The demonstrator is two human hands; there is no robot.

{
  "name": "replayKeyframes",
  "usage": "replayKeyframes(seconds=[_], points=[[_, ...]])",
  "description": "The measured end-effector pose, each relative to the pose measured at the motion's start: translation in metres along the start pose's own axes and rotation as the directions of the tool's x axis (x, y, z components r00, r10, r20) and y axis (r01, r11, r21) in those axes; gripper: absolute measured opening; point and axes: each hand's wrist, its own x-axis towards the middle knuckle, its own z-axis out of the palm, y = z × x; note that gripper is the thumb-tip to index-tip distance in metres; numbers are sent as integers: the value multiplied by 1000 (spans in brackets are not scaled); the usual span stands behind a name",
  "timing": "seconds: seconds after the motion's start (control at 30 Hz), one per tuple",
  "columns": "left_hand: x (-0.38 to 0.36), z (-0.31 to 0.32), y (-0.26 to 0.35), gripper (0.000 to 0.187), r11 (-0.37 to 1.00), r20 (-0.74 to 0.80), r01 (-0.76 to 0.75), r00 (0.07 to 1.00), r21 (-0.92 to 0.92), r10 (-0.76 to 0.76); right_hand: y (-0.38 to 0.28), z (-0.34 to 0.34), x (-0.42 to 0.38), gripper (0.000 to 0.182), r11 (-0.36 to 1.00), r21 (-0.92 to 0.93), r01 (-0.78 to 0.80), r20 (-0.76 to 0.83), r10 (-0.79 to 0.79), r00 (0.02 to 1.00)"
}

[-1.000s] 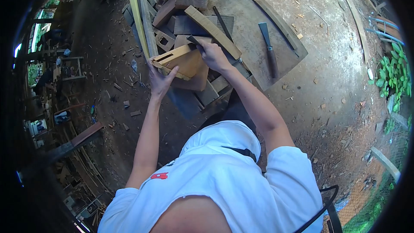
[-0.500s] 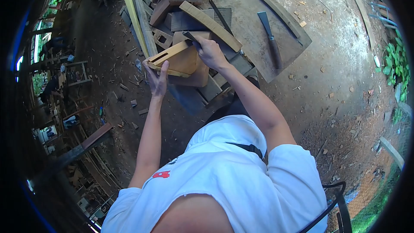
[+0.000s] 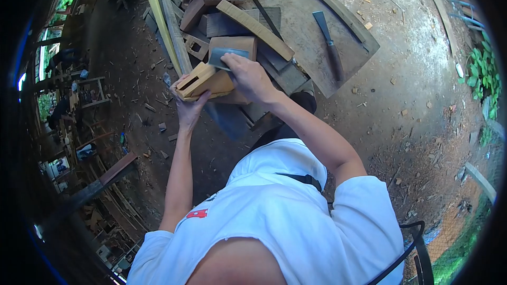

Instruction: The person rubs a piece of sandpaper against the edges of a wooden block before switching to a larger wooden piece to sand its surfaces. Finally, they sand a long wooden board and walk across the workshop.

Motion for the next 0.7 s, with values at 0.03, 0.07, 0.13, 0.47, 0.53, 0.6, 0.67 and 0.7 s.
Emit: replayKeyframes(seconds=[0.03, 0.07, 0.13, 0.47, 0.53, 0.6, 0.67, 0.7], points=[[-4, -1, -2, 79, 999, 1, 35, 999, -28, -35, -5, 5, -5, 39, 987, -59, 148, -2, -148, 989], [-8, -3, -4, 81, 996, -2, 71, 997, -56, -72, -11, 8, -8, 40, 948, -114, 296, 9, -297, 955], [-12, -6, -6, 82, 998, -11, 55, 998, -30, -55, -20, 8, -8, 44, 912, -187, 365, 85, -355, 931], [-46, 13, 9, 81, 948, 60, -173, 985, 266, 162, -4, 9, 5, 38, 949, -207, 238, 29, -237, 971], [-50, 23, 9, 83, 979, 25, -128, 992, 161, 125, -4, 6, -3, 40, 944, -169, 283, 52, -279, 959], [-57, 30, 8, 88, 999, -40, -34, 999, -33, 33, -7, 1, -9, 40, 938, -203, 280, 74, -271, 960], [-55, 36, 5, 86, 998, -98, -49, 994, 25, 51, -8, -2, -11, 40, 927, -234, 292, 91, -278, 956], [-51, 37, 5, 84, 994, -147, -65, 986, 88, 78, -8, -4, -12, 40, 924, -242, 297, 97, -282, 954]])
